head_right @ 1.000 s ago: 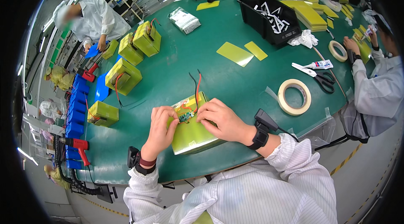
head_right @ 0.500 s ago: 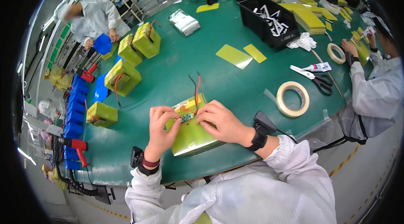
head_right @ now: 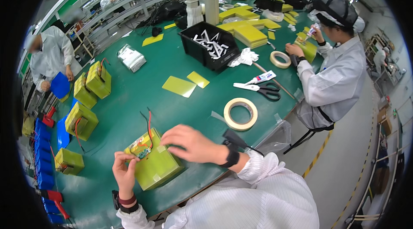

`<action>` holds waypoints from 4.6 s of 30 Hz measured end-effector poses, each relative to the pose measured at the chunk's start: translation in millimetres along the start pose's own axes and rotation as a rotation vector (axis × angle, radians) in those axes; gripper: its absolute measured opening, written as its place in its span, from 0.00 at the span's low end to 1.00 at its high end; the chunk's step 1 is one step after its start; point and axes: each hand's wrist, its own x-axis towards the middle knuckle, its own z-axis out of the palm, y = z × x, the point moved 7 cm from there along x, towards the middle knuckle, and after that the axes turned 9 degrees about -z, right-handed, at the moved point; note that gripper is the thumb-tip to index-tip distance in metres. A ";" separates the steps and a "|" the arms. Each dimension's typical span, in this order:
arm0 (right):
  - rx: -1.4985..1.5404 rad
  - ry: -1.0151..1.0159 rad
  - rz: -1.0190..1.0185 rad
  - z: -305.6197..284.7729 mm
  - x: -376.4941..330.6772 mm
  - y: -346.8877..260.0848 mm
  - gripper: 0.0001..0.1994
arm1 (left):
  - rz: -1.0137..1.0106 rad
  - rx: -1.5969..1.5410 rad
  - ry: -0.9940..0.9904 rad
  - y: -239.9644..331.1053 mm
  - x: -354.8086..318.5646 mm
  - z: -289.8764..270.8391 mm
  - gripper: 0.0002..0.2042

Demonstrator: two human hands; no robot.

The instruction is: The recorder is applying tape and glue/sealant to electronic components and wires on a large yellow battery pack.

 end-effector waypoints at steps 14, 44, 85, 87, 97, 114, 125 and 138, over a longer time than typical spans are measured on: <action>-0.949 -0.448 0.729 -275.4 -131.0 201.3 0.20 | 0.026 0.082 0.129 -9.7 -10.9 -6.7 0.09; 0.011 -0.133 -0.036 61.6 55.2 -66.3 0.41 | 0.019 -0.326 0.075 46.1 -31.7 35.8 0.23; 0.754 0.165 0.474 -12.7 54.5 27.0 0.12 | 0.380 0.632 0.054 55.8 -17.0 5.9 0.16; 0.738 0.022 0.518 -2.2 59.2 27.5 0.18 | 0.353 0.633 0.054 55.2 -18.0 10.6 0.16; 1.218 0.209 0.662 31.5 28.1 62.4 0.22 | 0.401 0.588 0.136 48.1 -21.0 4.3 0.10; 0.160 -0.220 0.027 36.6 40.9 -12.5 0.18 | 0.332 0.581 0.233 37.1 -20.4 -8.9 0.13; 0.023 -0.233 -0.035 47.5 42.0 -16.0 0.17 | 0.320 0.576 0.221 35.4 -19.2 -8.7 0.13; -0.148 -0.246 -0.248 58.8 42.7 -35.7 0.17 | 0.305 0.586 0.225 35.7 -18.7 -10.0 0.13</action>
